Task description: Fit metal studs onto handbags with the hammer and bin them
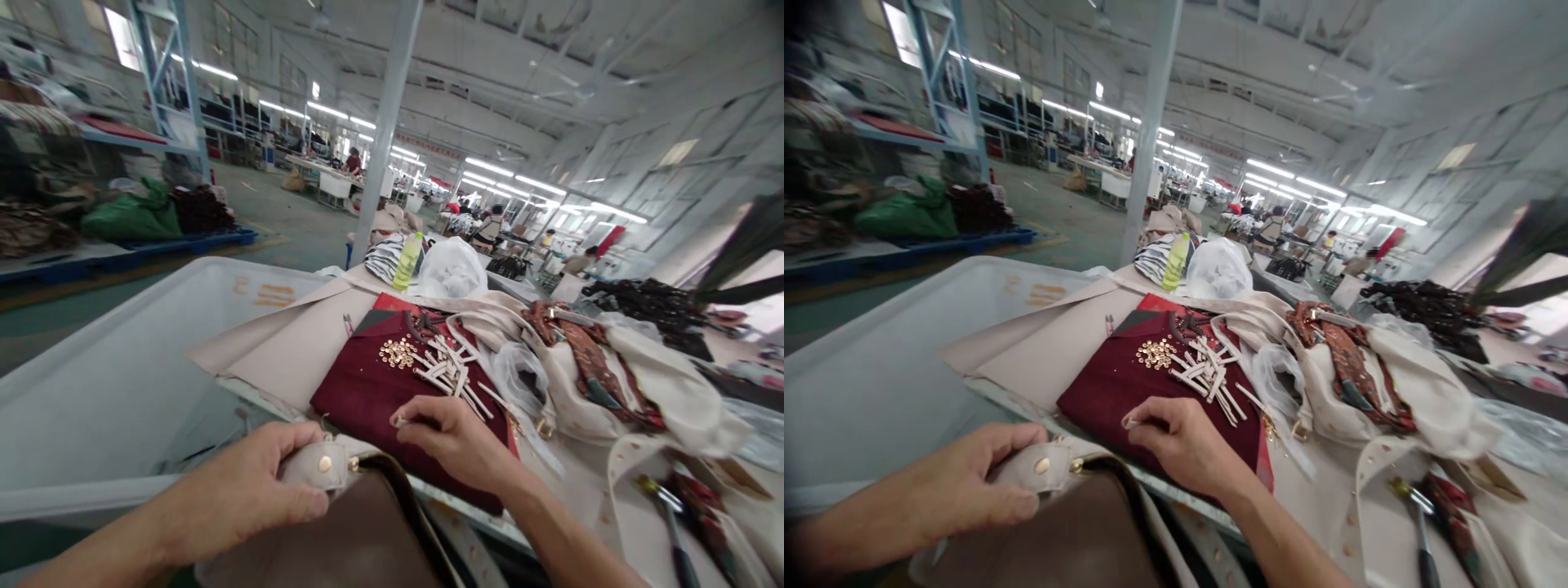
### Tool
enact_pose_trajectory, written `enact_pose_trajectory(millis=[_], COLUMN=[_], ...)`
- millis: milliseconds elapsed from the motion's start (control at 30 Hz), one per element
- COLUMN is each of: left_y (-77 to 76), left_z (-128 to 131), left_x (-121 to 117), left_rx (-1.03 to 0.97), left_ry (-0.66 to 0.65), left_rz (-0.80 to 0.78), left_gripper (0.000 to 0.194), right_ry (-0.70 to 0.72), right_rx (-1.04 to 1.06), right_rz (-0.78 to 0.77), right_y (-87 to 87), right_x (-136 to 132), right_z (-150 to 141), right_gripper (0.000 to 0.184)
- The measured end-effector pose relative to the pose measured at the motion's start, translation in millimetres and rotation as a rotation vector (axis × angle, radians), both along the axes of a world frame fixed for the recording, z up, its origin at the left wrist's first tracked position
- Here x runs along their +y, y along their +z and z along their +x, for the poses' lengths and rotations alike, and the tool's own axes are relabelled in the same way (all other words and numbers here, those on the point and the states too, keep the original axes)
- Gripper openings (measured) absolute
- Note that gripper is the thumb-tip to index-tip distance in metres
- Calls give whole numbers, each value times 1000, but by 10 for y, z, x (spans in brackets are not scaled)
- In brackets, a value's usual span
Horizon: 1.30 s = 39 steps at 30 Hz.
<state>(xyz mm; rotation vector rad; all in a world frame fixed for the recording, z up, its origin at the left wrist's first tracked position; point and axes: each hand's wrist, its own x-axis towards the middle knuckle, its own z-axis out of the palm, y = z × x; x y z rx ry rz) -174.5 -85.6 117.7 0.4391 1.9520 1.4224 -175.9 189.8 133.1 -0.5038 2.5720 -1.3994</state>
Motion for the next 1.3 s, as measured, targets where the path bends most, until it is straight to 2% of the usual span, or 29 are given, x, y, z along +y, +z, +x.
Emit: enact_pose_trajectory(millis=[100,167,300,367,433,567,667,833,1067,1300], left_y=[9,43,180,240,271,276,284,286,239,108], left_z=[20,32,60,64,53,13,-1,18,47,6], left_x=[-34,-59,-83,-94,-109,-122,-87,-21,14,17], left_rx=[-55,-17,160,173,153,162,169,196,251,134], left_ry=[-47,-70,-39,-20,-42,-88,-84,-24,59,85], left_rz=[65,49,-182,-283,-314,-340,-331,-324,-378,-260], left_gripper=[48,49,36,33,30,27,24,24,24,22], right_ry=[73,101,56,10,-3,85,161,240,256,314], right_rx=[26,60,114,145,263,691,847,889,923,912], right_rz=[-30,-22,21,45,61,205,325,435,507,595], right_y=[121,164,158,118,59,-47,-59,-20,10,104], right_x=[-199,-271,-371,-424,-472,-537,-562,-591,-621,-672], right_z=[154,230,372,441,500,570,591,585,560,547], right_gripper=[16,21,12,5,4,11,17,24,28,26])
